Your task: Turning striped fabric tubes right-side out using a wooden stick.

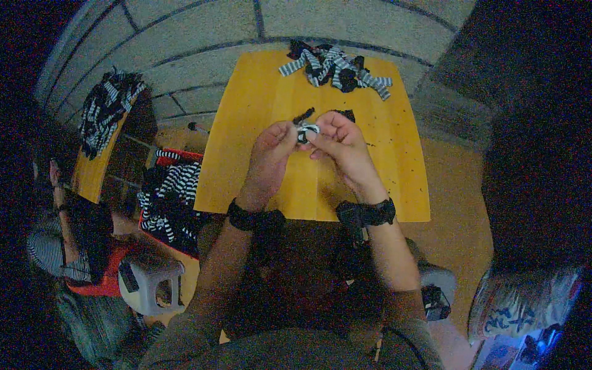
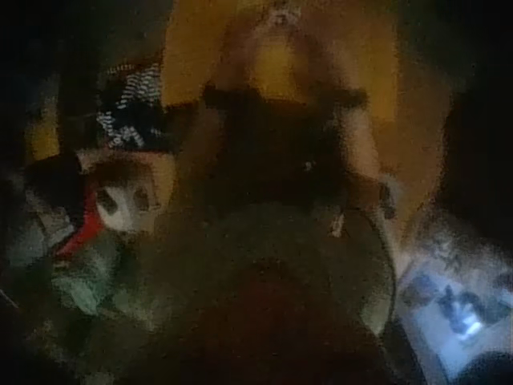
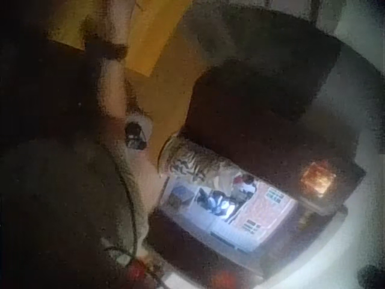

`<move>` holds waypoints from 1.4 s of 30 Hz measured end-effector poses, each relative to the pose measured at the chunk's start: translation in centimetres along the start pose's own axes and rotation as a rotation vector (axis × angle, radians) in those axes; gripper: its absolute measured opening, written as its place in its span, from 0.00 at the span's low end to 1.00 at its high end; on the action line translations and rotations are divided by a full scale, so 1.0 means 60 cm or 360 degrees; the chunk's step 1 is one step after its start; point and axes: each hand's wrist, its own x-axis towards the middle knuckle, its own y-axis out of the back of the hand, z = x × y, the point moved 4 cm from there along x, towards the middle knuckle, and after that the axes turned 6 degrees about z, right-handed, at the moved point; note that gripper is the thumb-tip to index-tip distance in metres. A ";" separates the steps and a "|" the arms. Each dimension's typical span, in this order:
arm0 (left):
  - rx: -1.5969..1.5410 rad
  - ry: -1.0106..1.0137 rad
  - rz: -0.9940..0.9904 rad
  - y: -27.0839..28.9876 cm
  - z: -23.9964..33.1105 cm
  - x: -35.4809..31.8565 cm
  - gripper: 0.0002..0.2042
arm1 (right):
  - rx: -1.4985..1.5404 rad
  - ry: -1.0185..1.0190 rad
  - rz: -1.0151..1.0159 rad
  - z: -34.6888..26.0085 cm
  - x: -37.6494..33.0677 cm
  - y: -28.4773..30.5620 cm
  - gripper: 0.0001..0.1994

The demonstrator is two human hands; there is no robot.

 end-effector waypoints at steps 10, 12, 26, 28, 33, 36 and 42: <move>0.0320 -0.0096 -0.0233 -0.023 0.024 -0.009 0.04 | -0.0143 0.0138 -0.0042 -0.021 -0.010 0.001 0.14; 0.0382 -0.0125 -0.0202 -0.013 0.017 -0.004 0.04 | -0.0171 0.0142 -0.0074 -0.021 -0.010 0.003 0.15; 0.0909 -0.0819 0.0168 -0.025 -0.004 -0.006 0.06 | -0.1397 0.1103 0.0423 -0.032 -0.015 -0.019 0.07; 0.0856 -0.0684 0.0385 -0.001 -0.012 0.001 0.08 | -0.1153 0.0792 0.0401 -0.019 -0.013 -0.019 0.07; 0.0572 -0.0460 0.0262 0.009 -0.016 0.008 0.09 | -0.0173 -0.0126 0.0044 0.019 -0.012 0.004 0.07; 0.0366 -0.0248 0.0164 0.003 -0.020 0.006 0.10 | 0.0440 -0.0332 0.0167 0.022 -0.009 0.015 0.11; -0.0056 0.0023 0.0138 -0.004 -0.015 0.004 0.08 | -0.0319 -0.0064 0.0164 0.017 0.007 0.023 0.09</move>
